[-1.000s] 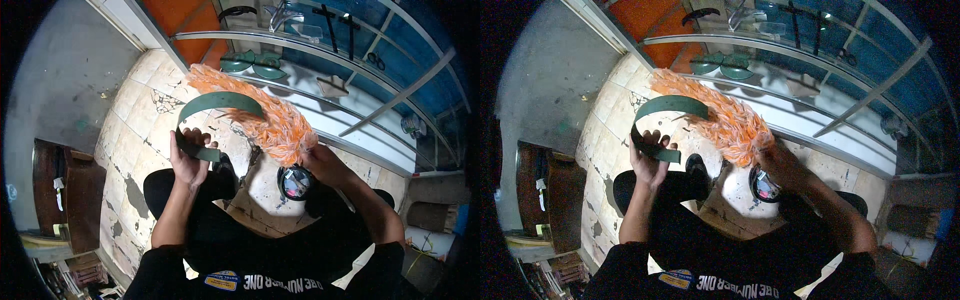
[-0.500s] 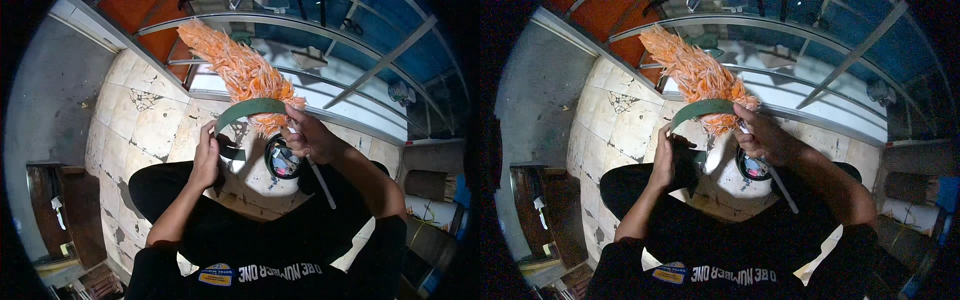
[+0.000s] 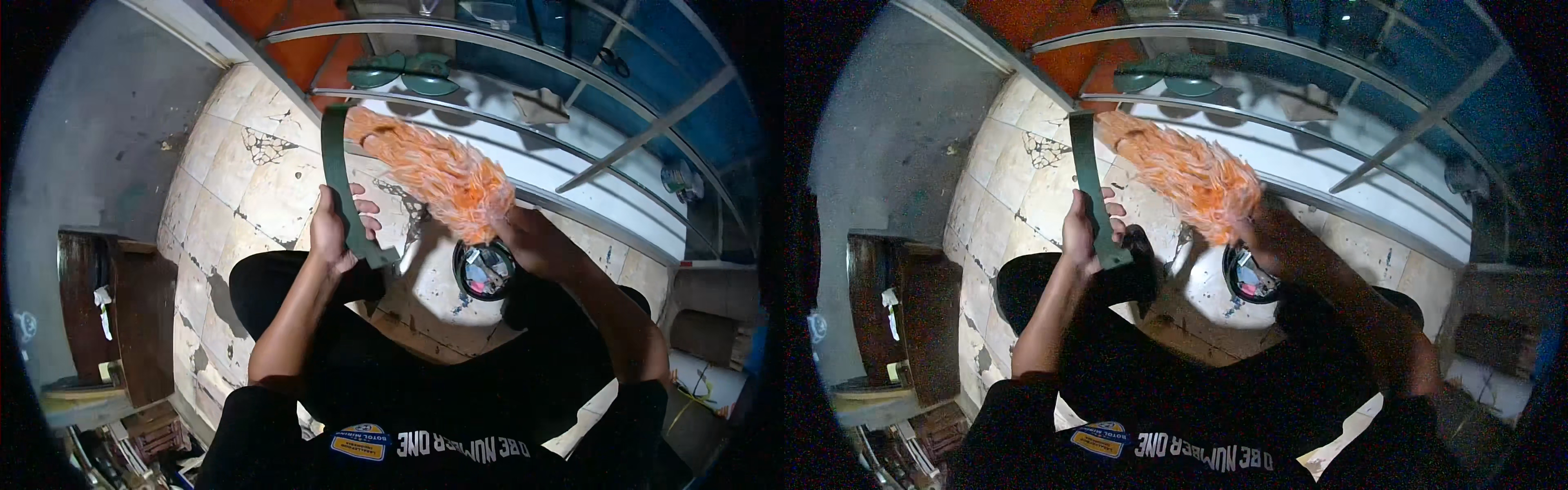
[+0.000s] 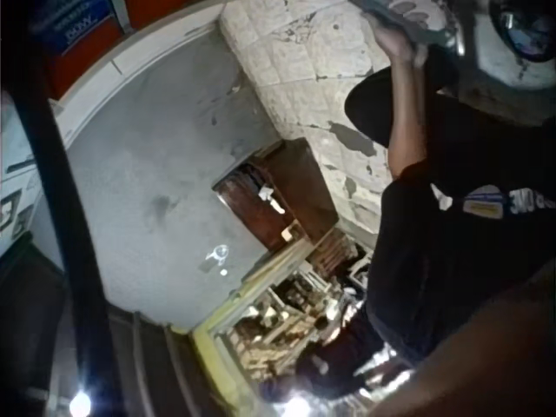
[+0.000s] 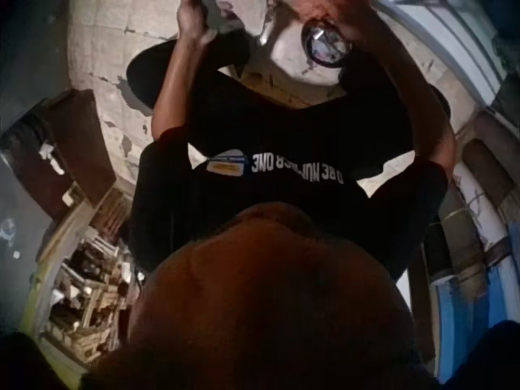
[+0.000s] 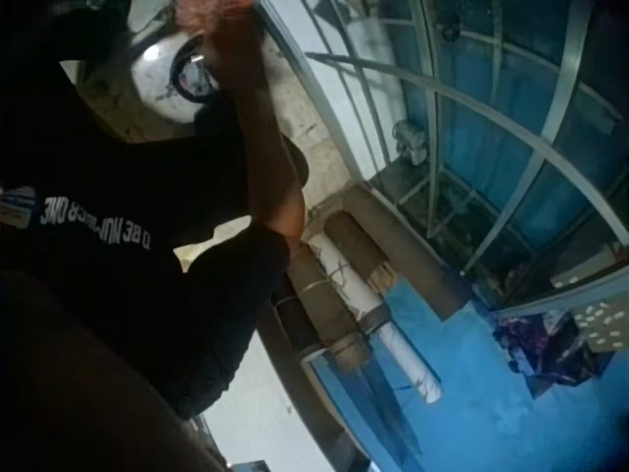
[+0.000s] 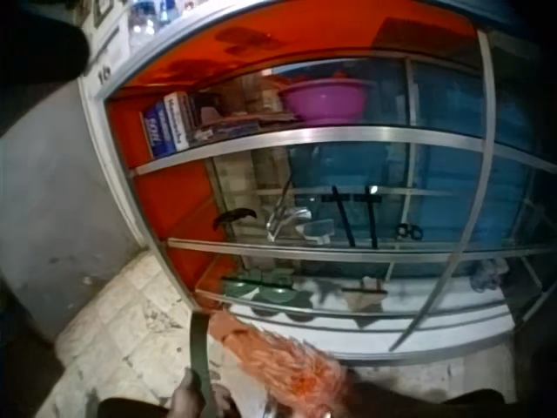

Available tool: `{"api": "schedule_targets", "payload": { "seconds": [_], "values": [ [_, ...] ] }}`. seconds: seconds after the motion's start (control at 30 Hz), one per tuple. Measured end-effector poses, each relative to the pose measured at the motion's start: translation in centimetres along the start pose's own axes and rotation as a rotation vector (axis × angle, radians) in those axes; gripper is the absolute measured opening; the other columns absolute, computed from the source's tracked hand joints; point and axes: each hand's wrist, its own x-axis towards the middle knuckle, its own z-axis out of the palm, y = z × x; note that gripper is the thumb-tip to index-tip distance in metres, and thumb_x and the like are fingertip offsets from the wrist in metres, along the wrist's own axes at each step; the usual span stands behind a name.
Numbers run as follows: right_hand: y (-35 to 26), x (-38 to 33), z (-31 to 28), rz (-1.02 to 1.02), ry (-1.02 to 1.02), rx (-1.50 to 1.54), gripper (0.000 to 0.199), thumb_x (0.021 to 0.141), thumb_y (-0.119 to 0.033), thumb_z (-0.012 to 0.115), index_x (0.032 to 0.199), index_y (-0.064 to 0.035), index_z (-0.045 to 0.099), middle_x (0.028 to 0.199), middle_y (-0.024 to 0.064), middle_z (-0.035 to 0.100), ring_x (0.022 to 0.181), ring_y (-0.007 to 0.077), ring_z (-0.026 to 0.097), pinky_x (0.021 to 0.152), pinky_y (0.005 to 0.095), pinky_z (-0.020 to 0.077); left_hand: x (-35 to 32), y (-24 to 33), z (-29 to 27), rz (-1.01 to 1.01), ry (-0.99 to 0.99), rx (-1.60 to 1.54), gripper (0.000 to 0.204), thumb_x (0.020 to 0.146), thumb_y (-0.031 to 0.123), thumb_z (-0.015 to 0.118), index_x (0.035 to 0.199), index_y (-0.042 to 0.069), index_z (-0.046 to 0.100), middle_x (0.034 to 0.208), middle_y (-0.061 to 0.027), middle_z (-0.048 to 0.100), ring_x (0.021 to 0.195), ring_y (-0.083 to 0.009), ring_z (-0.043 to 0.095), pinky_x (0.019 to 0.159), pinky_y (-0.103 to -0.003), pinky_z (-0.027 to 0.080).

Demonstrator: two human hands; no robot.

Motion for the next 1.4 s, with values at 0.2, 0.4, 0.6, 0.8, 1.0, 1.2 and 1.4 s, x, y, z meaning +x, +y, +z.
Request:
{"api": "schedule_targets", "payload": {
  "seconds": [0.2, 0.4, 0.6, 0.8, 1.0, 1.2, 1.4],
  "values": [
    [-1.3, -1.1, -3.7, 0.494, -0.063, 0.221, 0.017, 0.089, -0.012, 0.045, 0.09, 0.0028, 0.053, 0.081, 0.0232, 0.058, 0.073, 0.0361, 0.056, 0.064, 0.038, 0.0439, 0.1, 3.4, -3.0, -0.003, 0.039, -0.205, 0.061, 0.094, 0.053, 0.013, 0.103, 0.004, 0.049, 0.073, -0.0126, 0.058, 0.053, -0.018, 0.055, 0.042, -0.025, 0.044],
    [-1.9, -1.3, -7.0, 0.423, 0.047, -0.112, 0.016, 0.08, -0.012, 0.048, 0.086, 0.0024, 0.053, 0.076, 0.0236, 0.055, 0.068, 0.0388, 0.051, 0.062, 0.0429, 0.0393, -0.6, 4.3, -3.7, 0.034, 0.019, -0.247, 0.066, 0.092, 0.057, 0.009, 0.103, 0.005, 0.047, 0.072, -0.0136, 0.058, 0.054, -0.0185, 0.054, 0.045, -0.026, 0.043],
    [-1.9, -1.2, -7.2, 0.19, 0.158, -0.247, 0.016, 0.073, -0.013, 0.055, 0.078, 0.003, 0.056, 0.07, 0.0229, 0.056, 0.065, 0.0409, 0.054, 0.061, 0.0446, 0.0425, -1.2, 4.8, -3.8, -0.02, -0.083, -0.187, 0.081, 0.084, 0.069, 0.004, 0.107, 0.004, 0.046, 0.074, -0.0167, 0.06, 0.052, -0.0197, 0.055, 0.043, -0.026, 0.043],
    [-0.8, -0.7, -6.2, 0.243, 0.216, -0.33, 0.015, 0.075, -0.012, 0.057, 0.081, 0.0016, 0.059, 0.072, 0.0206, 0.058, 0.065, 0.0399, 0.055, 0.059, 0.044, 0.0445, -1.5, 4.1, -3.2, -0.082, -0.187, -0.084, 0.077, 0.082, 0.072, 0.004, 0.098, 0.008, 0.045, 0.071, -0.0155, 0.06, 0.049, -0.0184, 0.056, 0.042, -0.025, 0.043],
    [-1.0, 0.1, -5.4, 0.298, 0.144, -0.255, 0.024, 0.076, -0.022, 0.064, 0.083, 0.0006, 0.06, 0.072, 0.0219, 0.059, 0.069, 0.0384, 0.059, 0.062, 0.0434, 0.0472, -2.7, 4.9, -2.6, -0.045, -0.22, -0.022, 0.082, 0.078, 0.076, 0.005, 0.101, 0.008, 0.046, 0.069, -0.0163, 0.059, 0.043, -0.0177, 0.054, 0.037, -0.024, 0.041],
    [-0.8, -0.5, -5.1, 0.291, -0.056, -0.195, 0.022, 0.075, -0.019, 0.063, 0.082, 0.0007, 0.058, 0.076, 0.0204, 0.06, 0.071, 0.0393, 0.057, 0.067, 0.0445, 0.0455, -3.4, 5.6, -2.7, 0.069, -0.144, 0.05, 0.101, 0.072, 0.08, 0.0, 0.122, 0.001, 0.039, 0.081, -0.022, 0.061, 0.044, -0.0195, 0.056, 0.036, -0.024, 0.044],
    [0.1, -0.9, -5.0, 0.203, 0.163, -0.389, 0.016, 0.078, -0.013, 0.056, 0.085, 0.0009, 0.059, 0.081, 0.0179, 0.06, 0.077, 0.0379, 0.055, 0.071, 0.0448, 0.0427, -3.0, 6.1, -3.3, 0.159, -0.292, 0.011, 0.114, 0.063, 0.086, -0.004, 0.125, -0.001, 0.038, 0.092, -0.0246, 0.061, 0.048, -0.0206, 0.06, 0.038, -0.023, 0.046]
  ]
}}
